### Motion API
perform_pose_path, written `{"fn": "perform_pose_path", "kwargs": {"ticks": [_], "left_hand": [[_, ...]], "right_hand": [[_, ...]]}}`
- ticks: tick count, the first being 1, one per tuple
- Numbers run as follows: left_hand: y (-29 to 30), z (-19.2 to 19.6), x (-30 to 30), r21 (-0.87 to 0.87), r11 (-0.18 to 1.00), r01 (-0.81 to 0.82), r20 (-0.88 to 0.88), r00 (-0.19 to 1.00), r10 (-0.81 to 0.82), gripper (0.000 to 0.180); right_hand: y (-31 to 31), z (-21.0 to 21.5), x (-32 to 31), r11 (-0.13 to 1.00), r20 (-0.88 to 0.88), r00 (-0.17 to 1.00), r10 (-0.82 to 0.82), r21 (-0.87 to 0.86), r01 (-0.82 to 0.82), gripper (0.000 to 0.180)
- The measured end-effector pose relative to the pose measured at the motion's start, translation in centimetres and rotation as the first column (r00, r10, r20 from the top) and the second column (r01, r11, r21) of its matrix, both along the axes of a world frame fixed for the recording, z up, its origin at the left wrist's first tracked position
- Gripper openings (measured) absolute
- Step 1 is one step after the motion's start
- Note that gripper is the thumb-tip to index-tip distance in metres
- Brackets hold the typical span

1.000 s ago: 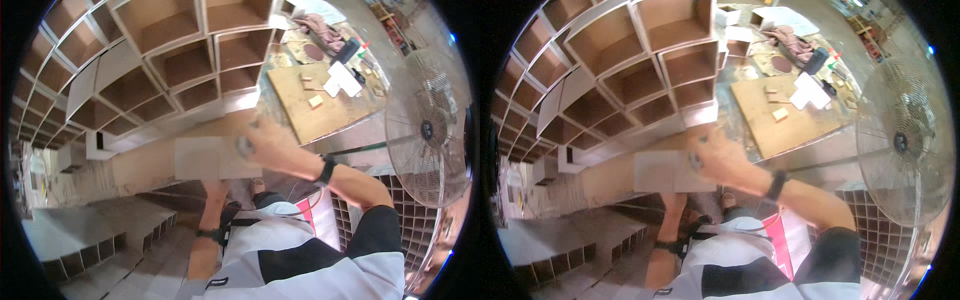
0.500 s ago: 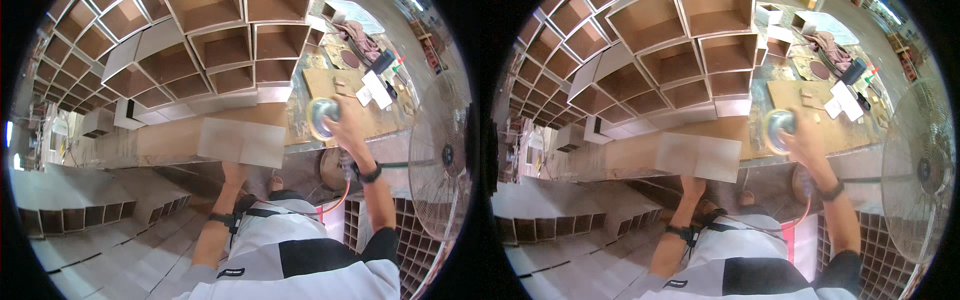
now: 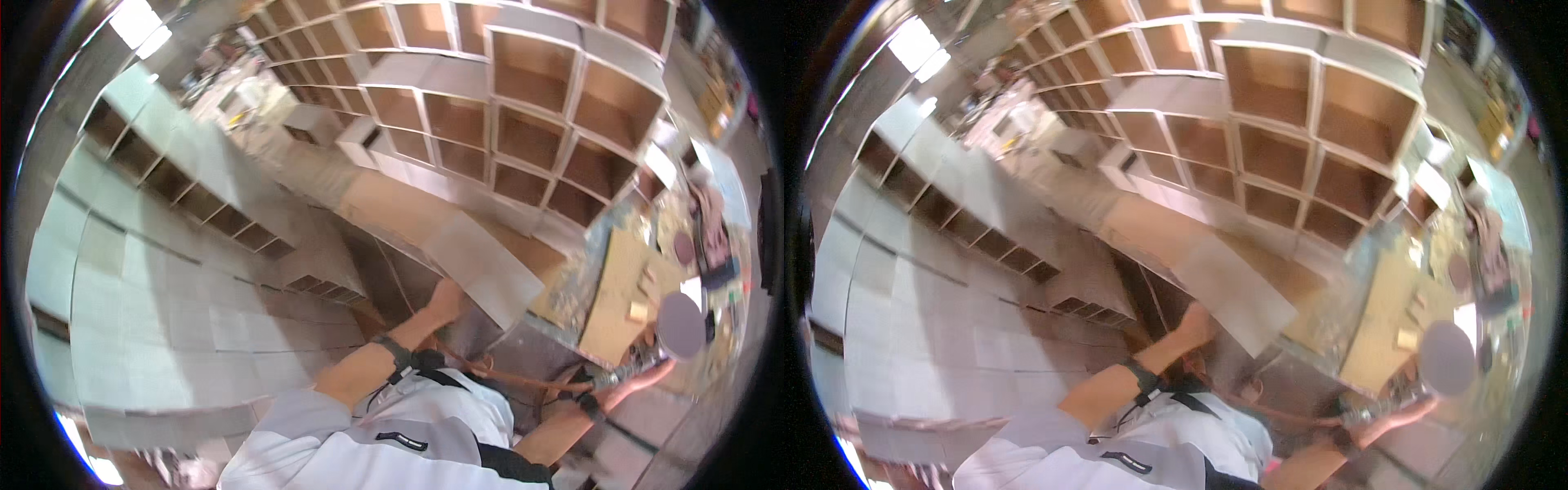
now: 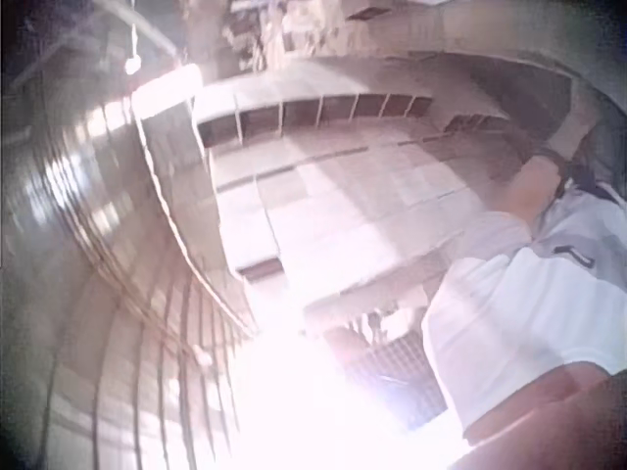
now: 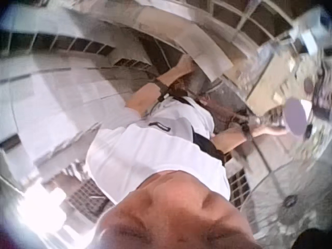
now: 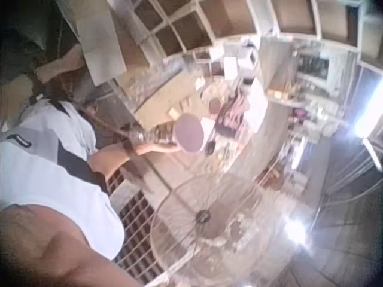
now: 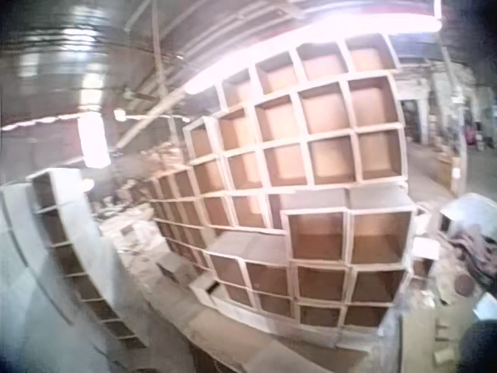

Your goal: Using an orbital power sander to smooth the surfaces of small wooden box components.

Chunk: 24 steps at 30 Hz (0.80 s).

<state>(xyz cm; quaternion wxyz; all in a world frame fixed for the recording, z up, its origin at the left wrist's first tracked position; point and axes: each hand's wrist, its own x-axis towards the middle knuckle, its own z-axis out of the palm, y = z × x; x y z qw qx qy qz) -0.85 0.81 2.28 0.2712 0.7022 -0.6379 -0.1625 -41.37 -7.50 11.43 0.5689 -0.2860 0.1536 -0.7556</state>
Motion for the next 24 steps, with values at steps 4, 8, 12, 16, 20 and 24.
{"fn": "perform_pose_path", "kwargs": {"ticks": [4,8,12,16,20,24], "left_hand": [[0.7,-2.1,0.2,-0.044,0.996,-0.077,-0.100,0.992,0.073,0.036],[2.6,0.0,3.8,-0.242,0.919,-0.312,-0.364,0.907,0.212,0.035],[4.5,4.0,12.3,-0.285,0.801,-0.526,-0.605,0.747,0.276,0.030],[4.3,3.7,25.1,-0.375,0.500,-0.781,-0.739,0.577,0.348,0.023],[3.5,9.6,34.8,-0.337,0.501,-0.797,-0.437,0.604,0.667,0.024],[-0.2,11.0,43.9,-0.500,0.338,-0.798,-0.488,0.582,0.651,0.025]], "right_hand": [[-2.7,1.4,3.7,0.939,0.438,0.838,0.326,-0.254,-0.232,0.051],[-2.9,2.7,7.2,0.904,0.537,0.728,0.426,-0.293,-0.313,0.057],[-3.3,2.9,8.5,0.904,0.538,0.727,0.428,-0.257,-0.342,0.053],[-3.5,2.9,10.4,0.885,0.486,0.739,0.467,-0.260,-0.387,0.055],[-3.1,3.3,12.2,0.875,0.399,0.779,0.483,-0.238,-0.421,0.057],[-1.7,2.9,13.1,0.871,0.317,0.812,0.490,-0.220,-0.440,0.059]]}}
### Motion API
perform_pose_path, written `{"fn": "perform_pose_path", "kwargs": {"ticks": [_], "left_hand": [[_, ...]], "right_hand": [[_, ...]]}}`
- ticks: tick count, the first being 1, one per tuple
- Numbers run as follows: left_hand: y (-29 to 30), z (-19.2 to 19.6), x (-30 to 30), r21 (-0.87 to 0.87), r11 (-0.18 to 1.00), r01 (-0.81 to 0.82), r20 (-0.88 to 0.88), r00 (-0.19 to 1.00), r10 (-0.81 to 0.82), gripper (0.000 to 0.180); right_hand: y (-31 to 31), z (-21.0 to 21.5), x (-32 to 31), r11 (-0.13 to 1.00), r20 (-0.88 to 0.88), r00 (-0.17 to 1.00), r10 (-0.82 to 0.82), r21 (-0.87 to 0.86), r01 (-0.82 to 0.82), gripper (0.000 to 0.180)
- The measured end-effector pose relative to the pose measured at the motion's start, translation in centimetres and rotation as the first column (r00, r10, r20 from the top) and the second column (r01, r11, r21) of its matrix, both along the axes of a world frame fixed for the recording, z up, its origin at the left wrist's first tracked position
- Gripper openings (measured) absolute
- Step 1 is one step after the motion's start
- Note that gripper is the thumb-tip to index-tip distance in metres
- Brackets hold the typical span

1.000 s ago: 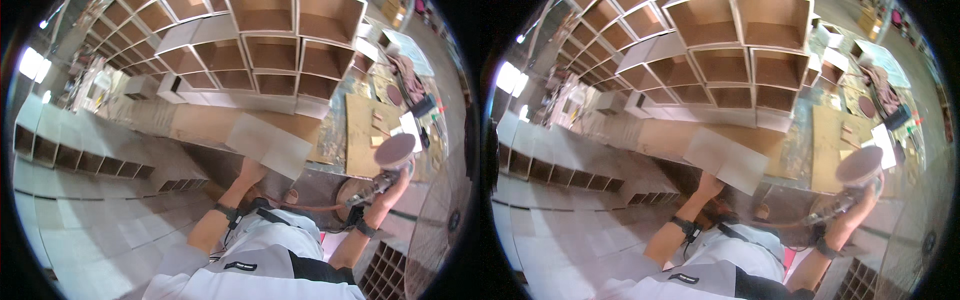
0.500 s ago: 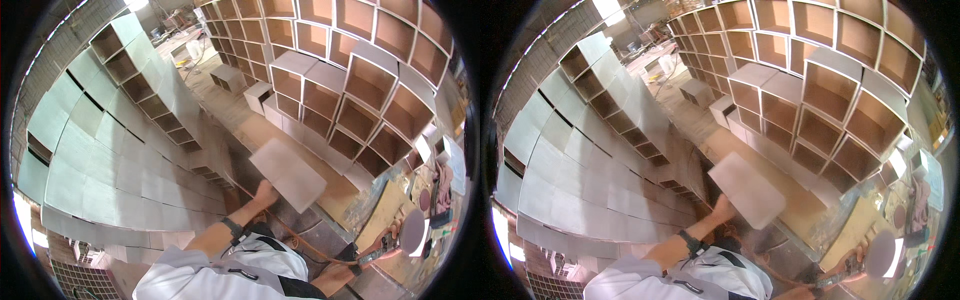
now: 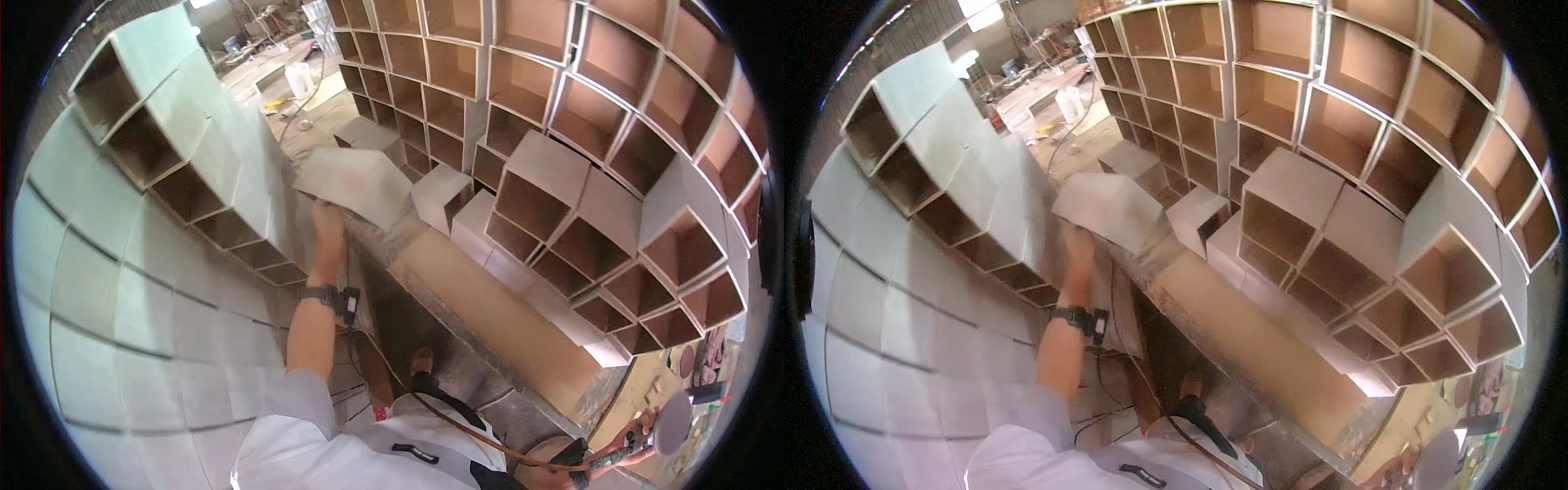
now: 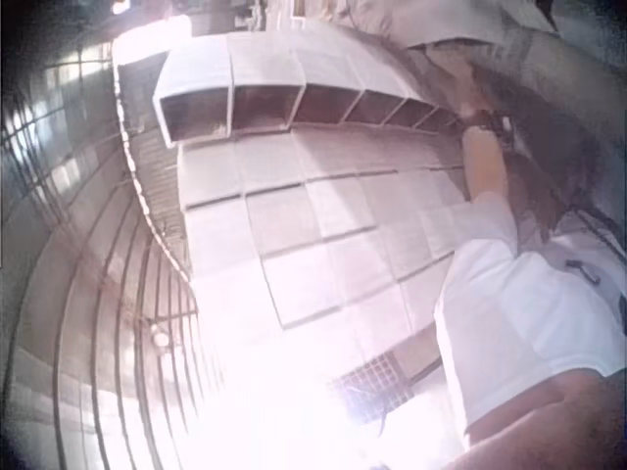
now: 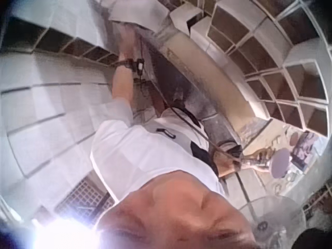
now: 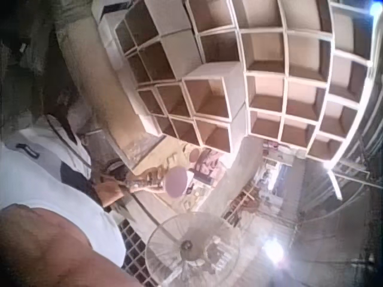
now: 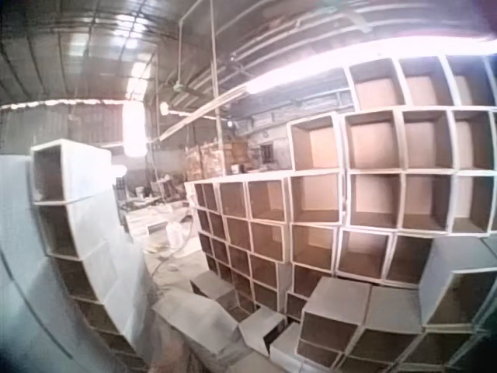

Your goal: Using an orbital power sander to smooth the surfaces of small wooden box components.

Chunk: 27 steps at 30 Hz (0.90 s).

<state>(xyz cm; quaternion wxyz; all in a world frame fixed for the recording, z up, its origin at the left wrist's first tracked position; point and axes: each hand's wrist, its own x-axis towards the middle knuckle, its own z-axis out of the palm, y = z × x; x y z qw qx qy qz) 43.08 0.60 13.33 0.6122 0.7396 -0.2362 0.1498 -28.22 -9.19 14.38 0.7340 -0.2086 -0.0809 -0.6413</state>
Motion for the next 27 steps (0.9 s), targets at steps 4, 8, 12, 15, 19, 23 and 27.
{"fn": "perform_pose_path", "kwargs": {"ticks": [4,8,12,15,19,23,27], "left_hand": [[-3.4,-0.5,7.0,-0.161,0.970,0.184,-0.221,0.951,-0.217,0.027],[-7.3,-3.1,14.9,0.149,0.986,-0.077,0.017,0.997,0.075,0.028],[-10.3,-2.3,21.3,0.097,0.995,-0.013,0.155,0.988,-0.002,0.025],[-12.2,-2.2,25.3,-0.009,0.996,0.091,-0.102,0.991,-0.091,0.023],[-14.7,-1.9,26.5,0.063,0.997,0.049,-0.205,0.978,-0.035,0.021],[-15.6,-4.6,29.1,-0.147,0.969,0.196,-0.286,0.930,-0.232,0.021],[-17.2,-7.0,28.4,-0.107,0.964,0.243,-0.337,0.903,-0.265,0.019]], "right_hand": [[1.3,0.9,1.6,0.999,-0.082,0.996,-0.031,-0.019,0.029,0.062],[2.2,1.8,2.9,0.997,-0.124,0.991,-0.054,-0.059,0.047,0.065],[3.0,2.1,3.7,0.994,-0.164,0.985,-0.058,-0.101,0.042,0.068],[3.7,2.2,4.2,0.990,-0.197,0.979,-0.057,-0.140,0.029,0.071],[4.3,2.8,5.5,0.987,-0.233,0.968,-0.091,-0.150,0.056,0.071],[4.3,3.5,7.6,0.989,-0.233,0.964,-0.127,-0.101,0.106,0.067],[4.5,4.1,9.3,0.986,-0.240,0.957,-0.165,-0.067,0.153,0.063]]}}
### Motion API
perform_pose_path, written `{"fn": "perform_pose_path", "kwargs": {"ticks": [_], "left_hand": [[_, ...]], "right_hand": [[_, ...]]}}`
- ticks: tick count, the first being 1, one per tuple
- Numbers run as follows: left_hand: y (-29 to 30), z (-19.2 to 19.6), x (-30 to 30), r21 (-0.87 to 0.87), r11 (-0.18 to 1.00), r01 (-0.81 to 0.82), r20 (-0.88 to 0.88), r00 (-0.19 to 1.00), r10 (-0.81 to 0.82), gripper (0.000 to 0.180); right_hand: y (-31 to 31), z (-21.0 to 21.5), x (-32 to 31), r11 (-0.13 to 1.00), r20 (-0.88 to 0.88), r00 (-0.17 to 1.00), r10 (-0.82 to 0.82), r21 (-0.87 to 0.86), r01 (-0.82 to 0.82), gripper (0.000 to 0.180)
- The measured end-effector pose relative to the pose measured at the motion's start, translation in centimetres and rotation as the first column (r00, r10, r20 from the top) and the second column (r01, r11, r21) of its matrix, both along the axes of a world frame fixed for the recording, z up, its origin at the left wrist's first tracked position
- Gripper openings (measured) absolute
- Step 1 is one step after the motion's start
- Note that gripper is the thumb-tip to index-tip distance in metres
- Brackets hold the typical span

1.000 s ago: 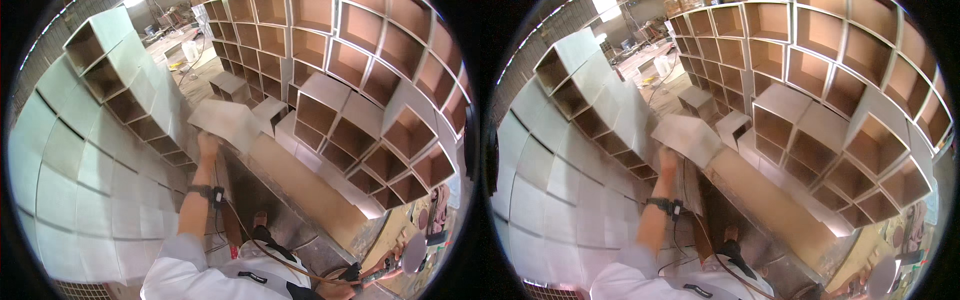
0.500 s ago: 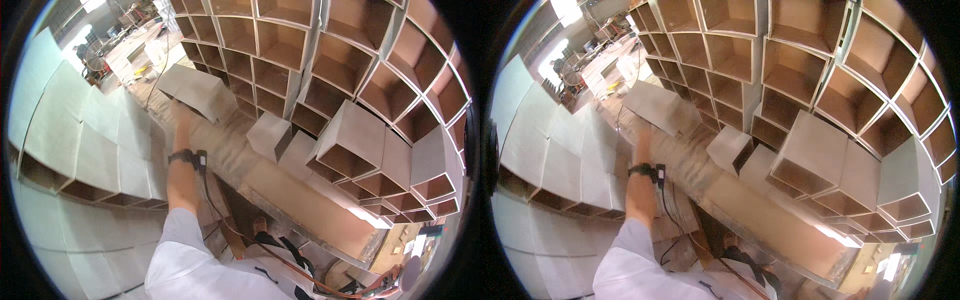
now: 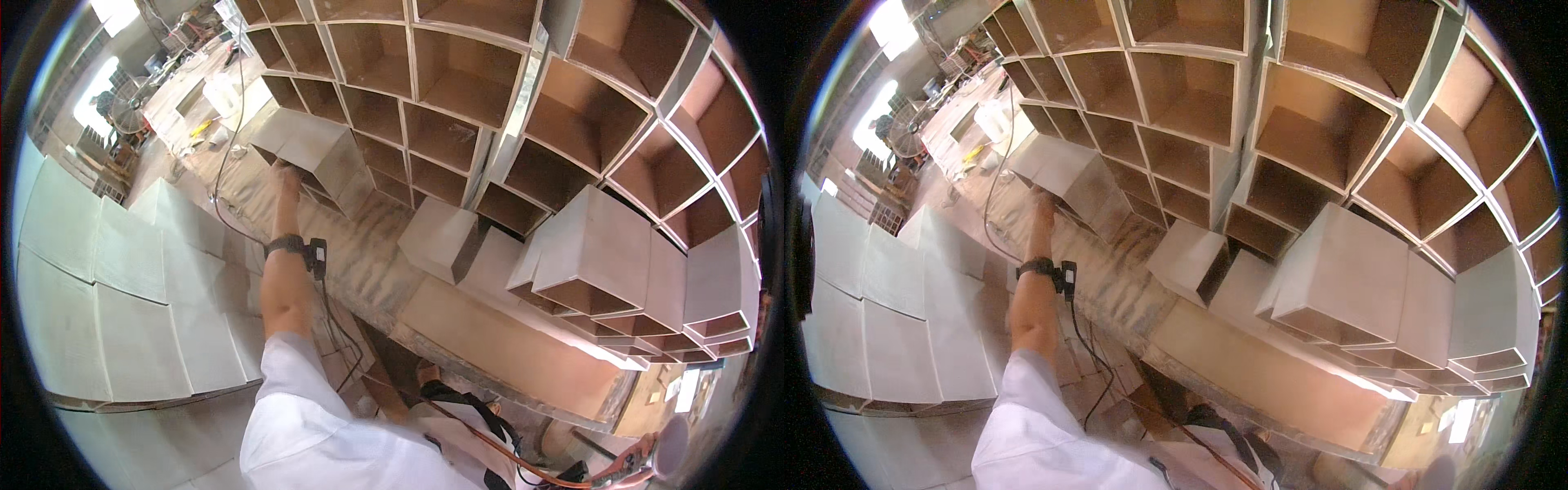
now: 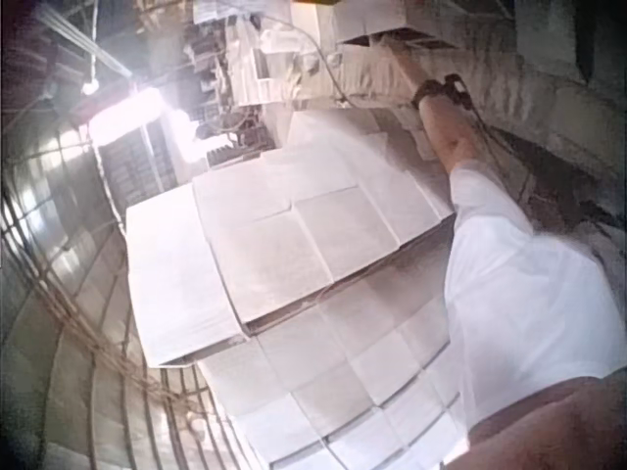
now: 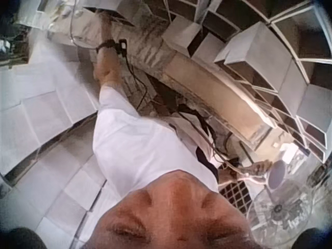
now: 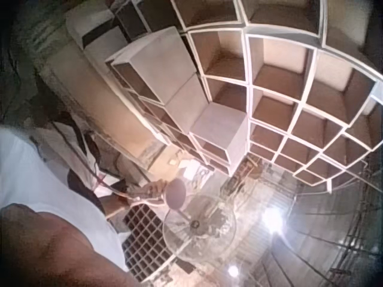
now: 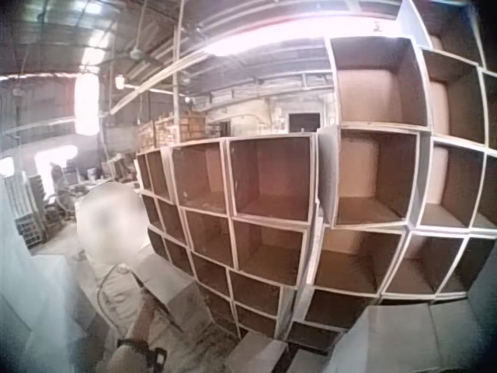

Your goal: Using an orbital power sander to smooth the surfaces of small wooden box components.

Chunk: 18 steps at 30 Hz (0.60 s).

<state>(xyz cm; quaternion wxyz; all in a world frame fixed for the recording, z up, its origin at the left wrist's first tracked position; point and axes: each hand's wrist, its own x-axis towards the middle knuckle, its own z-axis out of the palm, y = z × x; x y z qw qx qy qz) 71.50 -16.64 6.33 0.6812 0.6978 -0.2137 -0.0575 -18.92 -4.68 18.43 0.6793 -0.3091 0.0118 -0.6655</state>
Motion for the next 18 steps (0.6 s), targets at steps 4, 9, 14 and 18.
{"fn": "perform_pose_path", "kwargs": {"ticks": [4,9,14,18], "left_hand": [[-0.5,-2.7,2.0,-0.307,0.946,0.102,-0.100,0.985,-0.138,0.018],[-1.2,-4.5,4.5,-0.185,0.980,0.075,-0.073,0.993,-0.090,0.031],[0.6,-1.0,-3.8,-0.262,0.913,-0.311,-0.033,0.949,0.314,0.038],[4.8,3.8,-18.6,-0.007,0.960,-0.280,0.221,0.936,0.275,0.044]], "right_hand": [[0.3,0.5,1.2,0.999,-0.008,1.000,-0.026,0.035,0.026,0.060],[1.3,0.1,1.1,0.994,0.008,0.998,-0.063,0.090,0.062,0.056],[1.5,0.5,1.9,0.985,0.001,0.995,-0.104,0.141,0.103,0.052],[1.1,1.4,3.1,0.964,0.007,0.988,-0.152,0.223,0.147,0.050]]}}
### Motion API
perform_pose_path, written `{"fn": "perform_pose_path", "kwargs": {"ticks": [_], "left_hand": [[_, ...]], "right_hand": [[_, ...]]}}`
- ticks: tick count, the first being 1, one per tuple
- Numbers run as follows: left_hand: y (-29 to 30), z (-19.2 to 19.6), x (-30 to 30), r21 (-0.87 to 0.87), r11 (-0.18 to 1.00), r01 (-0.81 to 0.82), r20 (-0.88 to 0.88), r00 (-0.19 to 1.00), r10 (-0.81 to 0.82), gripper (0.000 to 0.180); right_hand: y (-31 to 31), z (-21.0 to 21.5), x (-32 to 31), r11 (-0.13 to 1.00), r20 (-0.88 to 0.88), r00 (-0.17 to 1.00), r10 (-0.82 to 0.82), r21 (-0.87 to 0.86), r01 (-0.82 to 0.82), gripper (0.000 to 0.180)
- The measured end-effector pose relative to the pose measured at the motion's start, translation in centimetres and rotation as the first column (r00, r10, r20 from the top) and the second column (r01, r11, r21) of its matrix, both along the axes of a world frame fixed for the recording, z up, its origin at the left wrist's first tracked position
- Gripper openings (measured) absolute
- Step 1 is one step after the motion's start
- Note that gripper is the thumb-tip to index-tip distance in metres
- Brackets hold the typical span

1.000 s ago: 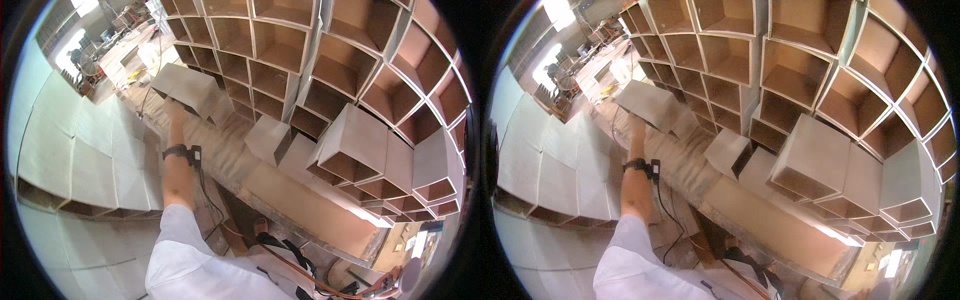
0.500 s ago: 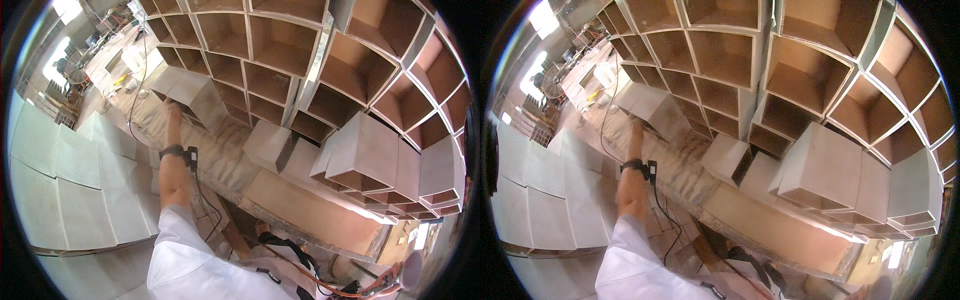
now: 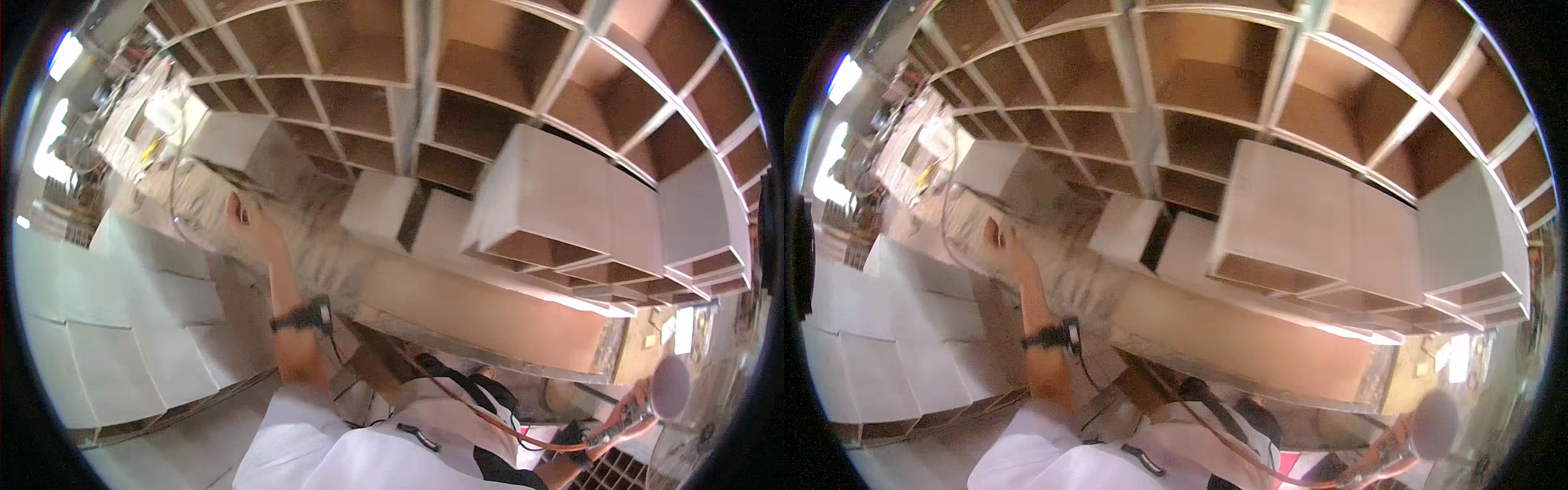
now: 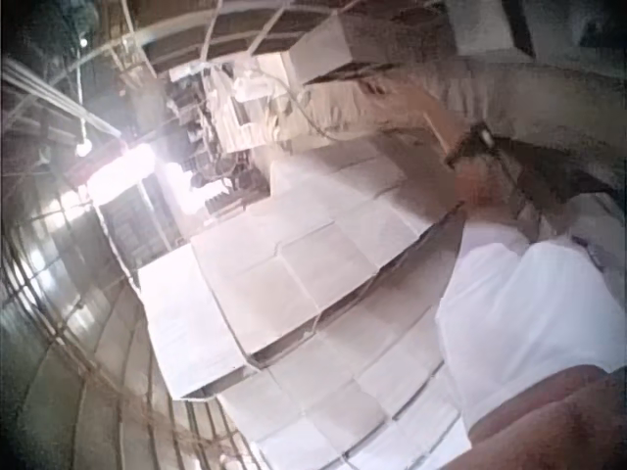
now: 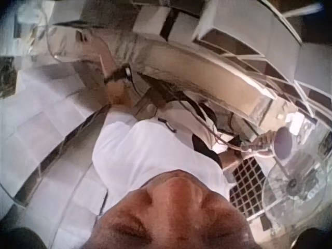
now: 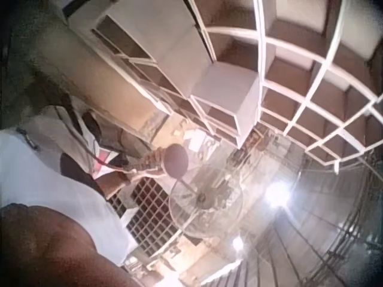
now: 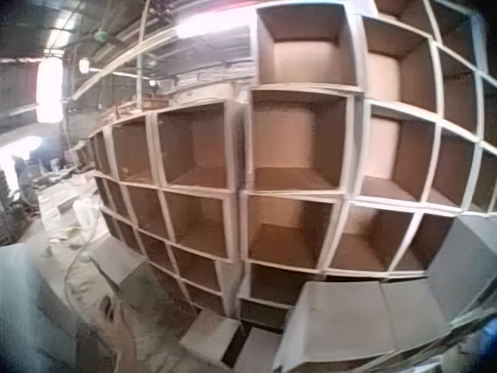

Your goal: Using an orbital power sander to smooth the surfaces of small wooden box components.

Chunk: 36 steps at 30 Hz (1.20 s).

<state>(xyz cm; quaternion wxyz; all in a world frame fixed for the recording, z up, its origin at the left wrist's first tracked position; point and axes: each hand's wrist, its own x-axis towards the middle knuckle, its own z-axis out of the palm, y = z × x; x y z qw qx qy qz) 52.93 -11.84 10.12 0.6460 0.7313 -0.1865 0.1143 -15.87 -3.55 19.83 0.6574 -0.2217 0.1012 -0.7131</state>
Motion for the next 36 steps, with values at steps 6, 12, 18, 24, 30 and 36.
{"fn": "perform_pose_path", "kwargs": {"ticks": [6,12,18,24,30,36], "left_hand": [[2.2,4.0,-14.8,-0.173,0.937,0.304,0.064,0.953,-0.297,0.031],[2.4,11.9,-29.9,0.239,0.518,0.821,0.165,0.492,-0.855,0.046],[-5.0,13.8,-37.2,0.347,0.578,0.739,-0.068,0.634,-0.770,0.052],[-7.4,13.8,-36.6,0.292,0.693,0.660,0.070,0.708,-0.703,0.033],[-6.0,13.5,-37.0,0.433,0.807,0.402,0.248,0.807,-0.536,0.018],[6.1,8.9,-38.9,0.103,0.879,0.466,0.306,0.826,-0.474,0.020]], "right_hand": [[-0.5,-2.6,-1.6,0.942,-0.183,0.925,-0.333,-0.025,0.334,0.038],[-1.0,-1.9,-2.1,0.997,0.023,0.998,-0.051,-0.052,0.052,0.038],[-2.3,-5.7,-8.0,0.947,-0.098,0.945,-0.311,0.049,0.316,0.039],[-3.3,-7.3,-12.6,0.908,-0.181,0.949,-0.257,0.292,0.302,0.035],[-4.8,-10.2,-17.0,0.947,-0.261,0.944,-0.201,0.194,0.255,0.030],[-4.4,-9.9,-18.8,0.904,-0.380,0.895,-0.234,0.253,0.344,0.031]]}}
